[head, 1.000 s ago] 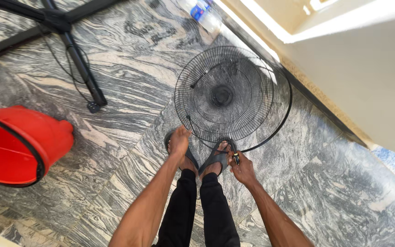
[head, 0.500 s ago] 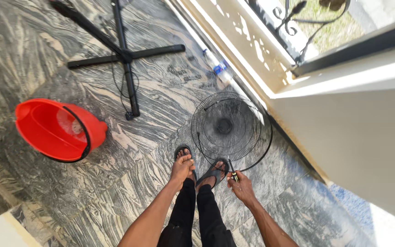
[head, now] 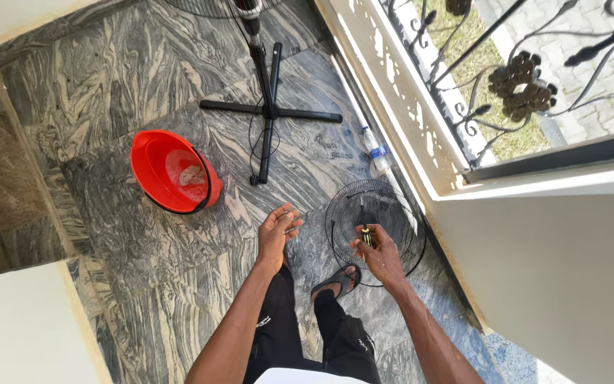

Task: The person pours water from a plastic bottle into a red basin, then uses a screwdriver to remove the front grille and fan blades from a standing fan. The removed parts are placed on the floor.

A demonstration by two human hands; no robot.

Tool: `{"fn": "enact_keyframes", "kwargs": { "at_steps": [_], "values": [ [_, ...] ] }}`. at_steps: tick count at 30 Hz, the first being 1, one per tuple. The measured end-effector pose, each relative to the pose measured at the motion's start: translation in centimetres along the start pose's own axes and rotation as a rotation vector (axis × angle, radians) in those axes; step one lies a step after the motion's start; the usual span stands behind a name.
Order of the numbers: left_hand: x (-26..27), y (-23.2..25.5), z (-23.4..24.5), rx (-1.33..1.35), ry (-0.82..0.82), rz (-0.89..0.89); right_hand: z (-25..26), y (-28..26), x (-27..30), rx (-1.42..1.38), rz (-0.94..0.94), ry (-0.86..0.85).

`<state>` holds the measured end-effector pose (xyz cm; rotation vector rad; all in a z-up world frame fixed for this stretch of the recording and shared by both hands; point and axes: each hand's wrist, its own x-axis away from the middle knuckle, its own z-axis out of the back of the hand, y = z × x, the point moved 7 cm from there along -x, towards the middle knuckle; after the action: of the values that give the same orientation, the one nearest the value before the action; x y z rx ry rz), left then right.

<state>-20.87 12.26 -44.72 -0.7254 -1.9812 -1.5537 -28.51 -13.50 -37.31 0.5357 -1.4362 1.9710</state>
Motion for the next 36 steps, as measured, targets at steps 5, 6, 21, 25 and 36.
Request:
{"fn": "enact_keyframes", "kwargs": {
  "at_steps": [5,6,21,25,36],
  "values": [
    [0.5,6.9,3.1,0.091,0.008,-0.033,-2.3,-9.5,1.0,-0.120,0.099,0.034],
    [-0.3,8.2,3.3,0.102,0.009,-0.027,-2.6,-11.2,0.5,-0.093,0.101,0.068],
    [-5.4,27.6,9.7,0.190,-0.104,-0.259,-12.3,-26.1,-1.0,-0.305,0.197,0.063],
    [-7.1,29.0,9.8,0.231,-0.074,-0.257,-12.1,-29.1,-2.5,-0.303,0.231,0.035],
    [-21.8,24.4,4.2,0.501,-0.109,-0.009,-6.2,-35.5,-13.8,-0.593,0.375,0.068]
  ]
}}
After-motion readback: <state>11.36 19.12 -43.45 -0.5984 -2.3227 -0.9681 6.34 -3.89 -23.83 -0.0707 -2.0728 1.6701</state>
